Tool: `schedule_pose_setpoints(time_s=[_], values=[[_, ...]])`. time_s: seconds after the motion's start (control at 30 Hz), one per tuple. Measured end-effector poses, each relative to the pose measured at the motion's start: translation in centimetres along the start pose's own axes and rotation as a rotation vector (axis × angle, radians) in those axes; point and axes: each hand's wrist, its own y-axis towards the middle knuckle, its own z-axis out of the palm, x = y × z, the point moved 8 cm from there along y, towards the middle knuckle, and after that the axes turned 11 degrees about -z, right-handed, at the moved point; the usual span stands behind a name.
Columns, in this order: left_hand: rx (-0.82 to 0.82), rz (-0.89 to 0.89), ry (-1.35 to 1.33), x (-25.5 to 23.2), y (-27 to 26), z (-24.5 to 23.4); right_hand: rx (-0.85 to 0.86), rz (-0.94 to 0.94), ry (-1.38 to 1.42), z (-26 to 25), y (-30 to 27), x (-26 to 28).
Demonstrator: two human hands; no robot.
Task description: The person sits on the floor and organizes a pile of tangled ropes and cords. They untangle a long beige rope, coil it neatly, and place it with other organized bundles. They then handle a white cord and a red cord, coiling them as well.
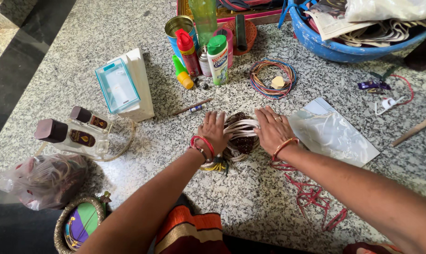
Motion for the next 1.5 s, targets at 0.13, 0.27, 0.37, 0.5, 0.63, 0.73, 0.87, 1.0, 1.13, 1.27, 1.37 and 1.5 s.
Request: schedule_pose_setpoints(time_s=[0.13, 0.27, 0.37, 0.5, 0.63, 0.73, 0.87, 1.0, 1.13, 1.27, 1.37, 1.5], values=[[-0.006, 0.141, 0.134, -1.3, -1.5, 0.8, 0.1, 0.225, 0.043, 0.6, -0.4, -0.7], [-0.099, 0.358, 0.277, -3.4, -2.6, 1.9, 0.106, 0.391, 0.088, 0.5, -1.0, -1.8], [-0.168, 0.442, 0.333, -3.9, -3.3, 3.1, 0.063, 0.357, 0.243, 1.4, -0.9, -2.5], [-0.163, 0.47, 0.371, -4.4, -2.9, 4.0, -0.007, 0.28, 0.287, 1.8, -0.9, -2.6], [-0.177, 0.467, 0.389, -4.4, -2.8, 4.4, 0.03, 0.263, 0.177, 1.3, -1.3, -1.8], [-0.167, 0.456, 0.409, -4.5, -2.7, 4.5, 0.057, 0.109, 0.115, 0.6, -1.6, -0.4], [-0.128, 0.444, 0.418, -4.6, -2.8, 4.3, 0.191, 0.008, 0.092, 2.2, -2.1, 0.9], [-0.11, 0.413, 0.348, -4.7, -3.5, 3.4, 0.176, -0.049, 0.104, 1.8, -2.1, 1.1], [-0.162, 0.295, 0.247, -3.9, -4.4, 1.3, 0.157, -0.157, -0.062, -0.5, -2.0, 1.7], [-0.177, 0.126, 0.235, -2.0, -5.7, 0.7, 0.222, -0.254, -0.133, -1.5, -3.1, 3.0], [-0.194, 0.09, 0.156, -1.6, -6.1, 0.6, 0.334, -0.219, -0.22, -1.7, -3.5, 3.1], [-0.335, 0.18, 0.096, -3.4, -6.8, 0.1, 0.281, -0.218, -0.209, -4.8, -2.2, 2.4]])
